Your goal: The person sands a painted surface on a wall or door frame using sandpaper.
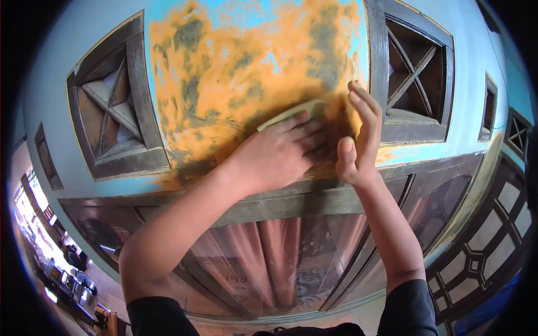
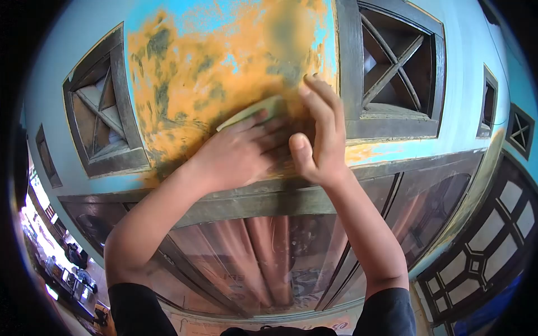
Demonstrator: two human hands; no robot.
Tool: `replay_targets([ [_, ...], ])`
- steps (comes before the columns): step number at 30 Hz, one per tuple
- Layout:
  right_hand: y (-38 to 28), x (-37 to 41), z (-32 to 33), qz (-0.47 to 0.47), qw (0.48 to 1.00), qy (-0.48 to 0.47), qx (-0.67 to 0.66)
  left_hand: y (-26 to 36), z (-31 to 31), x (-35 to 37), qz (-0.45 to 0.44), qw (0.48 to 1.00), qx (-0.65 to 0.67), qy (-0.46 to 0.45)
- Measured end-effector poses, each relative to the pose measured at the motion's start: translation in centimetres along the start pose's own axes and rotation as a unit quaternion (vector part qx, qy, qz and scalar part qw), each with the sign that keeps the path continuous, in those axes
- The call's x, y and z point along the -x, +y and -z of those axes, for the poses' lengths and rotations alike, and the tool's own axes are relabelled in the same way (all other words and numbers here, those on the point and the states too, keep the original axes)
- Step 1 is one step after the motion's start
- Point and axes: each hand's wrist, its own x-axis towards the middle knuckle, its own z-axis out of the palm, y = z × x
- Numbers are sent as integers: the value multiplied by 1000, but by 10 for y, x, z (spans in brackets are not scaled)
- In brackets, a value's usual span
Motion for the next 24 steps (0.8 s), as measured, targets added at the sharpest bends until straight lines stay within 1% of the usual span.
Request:
replay_targets([
  [1,-5,1,-2,6,1000,-4,1,-2,1,6,-25,1000,-7,14],
  [2,-10,1,-7,31,999,-6,-5,-4,2,14,-49,998,-12,27],
  [3,-21,-2,-11,55,998,-25,-15,-5,8,23,-31,999,17,14],
  [5,-38,-12,-23,135,985,-98,-45,-2,25,41,4,997,78,-14],
  [6,-45,-14,-29,150,977,-147,-40,0,30,44,50,987,154,-14],
  [8,-55,-17,-39,179,953,-242,-29,-1,34,63,82,983,163,-27],
  [9,-57,-17,-46,165,951,-260,-25,-3,36,75,98,980,168,-35],
  [11,-57,-15,-57,137,945,-296,-16,-11,37,93,38,997,68,4],
  [13,-56,-11,-60,130,931,-339,35,-20,38,109,-24,998,-34,48],
  [14,-56,-12,-61,130,924,-355,61,-19,40,121,8,999,-34,22],
  [16,-53,-23,-63,130,905,-387,121,-20,45,135,60,997,-49,27],
  [17,-48,-35,-61,111,900,-384,172,-23,47,142,86,994,-56,30],
  [18,-41,-46,-62,86,912,-333,223,-30,47,151,110,993,-28,19],
  [19,-31,-64,-65,52,918,-273,284,-34,47,153,145,988,-47,24],
  [21,-5,-88,-78,9,938,-96,333,-39,47,158,221,971,-84,34],
  [22,-8,-87,-85,-1,936,-92,339,-38,46,161,255,962,-98,20],
  [24,-24,-85,-109,-20,931,-82,354,-37,46,165,301,945,-122,25],
])
